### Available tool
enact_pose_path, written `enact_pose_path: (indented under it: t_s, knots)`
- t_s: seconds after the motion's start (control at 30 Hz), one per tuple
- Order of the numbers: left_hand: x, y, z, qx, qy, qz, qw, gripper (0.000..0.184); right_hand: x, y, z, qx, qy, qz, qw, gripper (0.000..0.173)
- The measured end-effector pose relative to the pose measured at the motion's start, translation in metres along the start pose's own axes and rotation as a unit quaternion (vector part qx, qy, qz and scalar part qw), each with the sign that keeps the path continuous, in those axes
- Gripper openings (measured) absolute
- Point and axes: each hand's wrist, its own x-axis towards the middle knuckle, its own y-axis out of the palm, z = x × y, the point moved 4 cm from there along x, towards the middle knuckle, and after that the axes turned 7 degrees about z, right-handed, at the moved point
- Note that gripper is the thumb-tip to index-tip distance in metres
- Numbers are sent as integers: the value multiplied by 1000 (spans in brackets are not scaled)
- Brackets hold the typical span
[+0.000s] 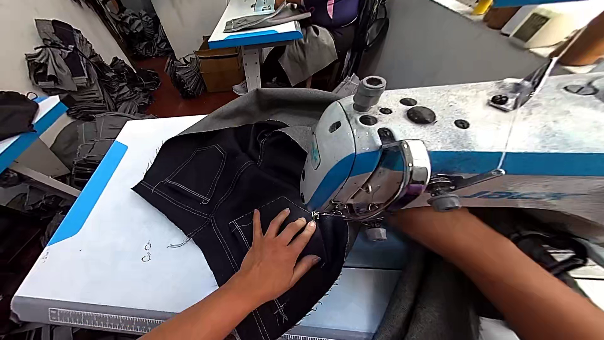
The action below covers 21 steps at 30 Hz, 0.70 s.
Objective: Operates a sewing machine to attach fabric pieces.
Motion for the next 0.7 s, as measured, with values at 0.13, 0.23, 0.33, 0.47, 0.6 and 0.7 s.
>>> enact_pose_path:
  t_s: [0.13,0.23,0.33,0.47,0.6,0.7]
  knots:
    - [2,-3,12,5,46,2,999,52,-58,46,10,-61,-211,-43,975,27]
    - [3,-4,17,10,67,4,998,53,-93,32,10,-79,-185,14,980,16]
    - [1,-6,19,-4,93,-21,995,48,-93,2,34,-69,-211,8,975,15]
    - [-3,-7,18,-21,133,-47,990,38,-64,19,65,-48,-281,-42,957,23]
    - [0,-8,19,-9,131,-29,991,39,-73,50,57,-118,-233,-33,965,50]
    - [-1,-7,18,-3,130,-25,991,40,-90,50,52,-93,-192,-40,976,34]
